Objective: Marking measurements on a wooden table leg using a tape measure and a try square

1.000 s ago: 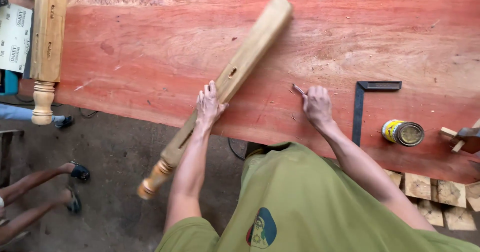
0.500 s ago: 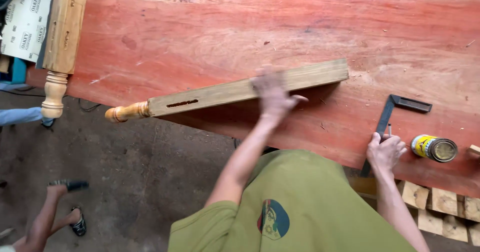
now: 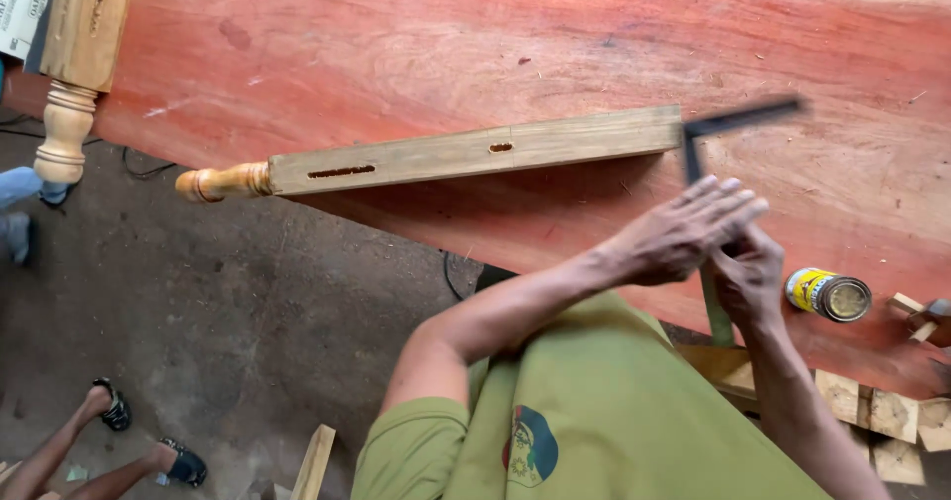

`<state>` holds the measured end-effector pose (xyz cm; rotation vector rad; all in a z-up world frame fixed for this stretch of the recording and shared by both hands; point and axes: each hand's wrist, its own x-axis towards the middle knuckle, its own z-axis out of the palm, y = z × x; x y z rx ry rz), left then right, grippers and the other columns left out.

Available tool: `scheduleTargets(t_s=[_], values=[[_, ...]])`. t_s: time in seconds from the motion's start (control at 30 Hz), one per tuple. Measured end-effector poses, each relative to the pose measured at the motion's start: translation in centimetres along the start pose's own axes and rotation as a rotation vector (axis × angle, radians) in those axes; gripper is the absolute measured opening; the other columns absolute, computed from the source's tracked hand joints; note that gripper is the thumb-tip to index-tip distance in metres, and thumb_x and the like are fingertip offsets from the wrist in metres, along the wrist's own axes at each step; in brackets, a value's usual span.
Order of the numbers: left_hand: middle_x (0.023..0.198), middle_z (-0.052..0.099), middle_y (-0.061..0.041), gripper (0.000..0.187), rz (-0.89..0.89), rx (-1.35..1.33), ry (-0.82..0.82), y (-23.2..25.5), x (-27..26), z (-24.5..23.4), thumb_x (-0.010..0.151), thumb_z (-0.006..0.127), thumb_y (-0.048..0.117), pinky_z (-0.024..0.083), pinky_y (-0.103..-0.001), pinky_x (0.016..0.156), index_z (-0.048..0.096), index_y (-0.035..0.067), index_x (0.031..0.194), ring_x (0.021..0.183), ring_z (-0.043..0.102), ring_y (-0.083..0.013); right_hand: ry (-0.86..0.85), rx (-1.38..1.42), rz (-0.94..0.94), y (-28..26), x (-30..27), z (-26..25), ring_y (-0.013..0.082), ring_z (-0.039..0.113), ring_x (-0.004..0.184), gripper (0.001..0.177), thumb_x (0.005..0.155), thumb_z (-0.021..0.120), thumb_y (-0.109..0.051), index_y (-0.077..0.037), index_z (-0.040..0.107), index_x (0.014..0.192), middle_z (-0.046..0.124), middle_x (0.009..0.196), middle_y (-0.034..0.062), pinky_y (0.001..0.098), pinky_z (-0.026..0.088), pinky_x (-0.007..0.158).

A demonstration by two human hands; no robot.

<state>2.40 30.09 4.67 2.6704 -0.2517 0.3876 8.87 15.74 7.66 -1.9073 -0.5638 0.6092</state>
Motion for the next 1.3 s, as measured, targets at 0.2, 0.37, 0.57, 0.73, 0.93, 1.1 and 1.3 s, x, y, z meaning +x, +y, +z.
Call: scheduleTargets(t_s=[0.2, 0.37, 0.57, 0.73, 0.93, 1.1, 1.3], values=[[0.086, 0.061, -0.012, 0.079, -0.120, -0.140, 0.259, -6.7, -7.9, -6.3, 0.107, 0.045, 0.047, 0.047, -0.038, 0.105, 0.013, 0.003, 0.164, 0.093, 0.067, -0.0279, -0.471, 0.201, 0.104, -3.1, 4.4, 6.2, 0.0082, 0.066, 0.076, 0.035, 0.070, 0.085, 0.001, -0.005, 0.079, 0.103, 0.076, 0.075, 0.0068, 0.0264, 0.052, 0.074], [0.077, 0.053, -0.004, 0.026, -0.268, -0.110, 0.161, -13.1, -16.5, -10.0, 0.099, 0.060, 0.046, 0.050, -0.043, 0.077, 0.070, 0.025, 0.107, 0.075, 0.060, -0.0309, -0.809, 0.297, 0.251, -3.7, 7.3, 8.5, 0.0085, 0.060, 0.052, 0.014, 0.077, 0.084, -0.007, 0.000, 0.079, 0.087, 0.076, 0.068, 0.0128, 0.0205, 0.043, 0.044], [0.080, 0.058, 0.007, 0.025, -0.468, -0.080, 0.205, -18.9, -20.7, -14.2, 0.092, 0.068, 0.054, 0.046, -0.037, 0.078, 0.074, 0.046, 0.114, 0.078, 0.055, -0.0216, -0.555, 0.011, -0.110, -6.1, 12.0, 13.0, 0.0117, 0.058, 0.070, 0.009, 0.088, 0.081, -0.015, -0.008, 0.080, 0.092, 0.071, 0.074, 0.0050, 0.0270, 0.045, 0.065], [0.085, 0.059, 0.001, 0.021, -0.565, -0.147, 0.335, -21.0, -21.8, -13.1, 0.091, 0.076, 0.038, 0.047, -0.041, 0.078, 0.078, 0.037, 0.112, 0.083, 0.059, -0.0280, -0.360, -0.092, -0.148, -1.7, 15.0, 18.3, 0.0065, 0.053, 0.061, 0.006, 0.088, 0.084, -0.023, -0.019, 0.080, 0.086, 0.063, 0.061, -0.0027, 0.0236, 0.040, 0.056], [0.091, 0.056, 0.002, 0.020, -0.668, -0.168, 0.377, -21.4, -24.4, -9.7, 0.092, 0.076, 0.036, 0.044, -0.036, 0.084, 0.079, 0.035, 0.112, 0.091, 0.058, -0.0244, -0.235, -0.285, -0.245, 0.9, 14.1, 20.6, 0.0313, 0.070, 0.075, 0.011, 0.089, 0.082, -0.029, -0.021, 0.081, 0.095, 0.071, 0.079, 0.0096, 0.0405, 0.051, 0.063], [0.094, 0.057, -0.003, 0.018, -0.690, -0.202, 0.412, -20.8, -24.2, -9.8, 0.093, 0.076, 0.034, 0.045, -0.040, 0.086, 0.079, 0.029, 0.110, 0.092, 0.059, -0.0304, 0.105, -0.058, -0.379, -2.2, 12.0, 19.2, 0.0312, 0.070, 0.073, 0.018, 0.106, 0.070, -0.016, -0.007, 0.079, 0.093, 0.065, 0.072, 0.0149, 0.0383, 0.055, 0.069], [0.095, 0.055, -0.003, 0.020, -0.692, -0.159, 0.387, -20.6, -24.4, -9.9, 0.095, 0.075, 0.038, 0.044, -0.041, 0.086, 0.079, 0.028, 0.111, 0.092, 0.059, -0.0305, -0.031, 0.385, -0.074, 3.7, 11.9, 17.9, 0.0107, 0.055, 0.073, 0.056, 0.112, 0.023, -0.047, -0.007, 0.060, 0.097, 0.059, 0.083, 0.0052, 0.0229, 0.046, 0.072]])
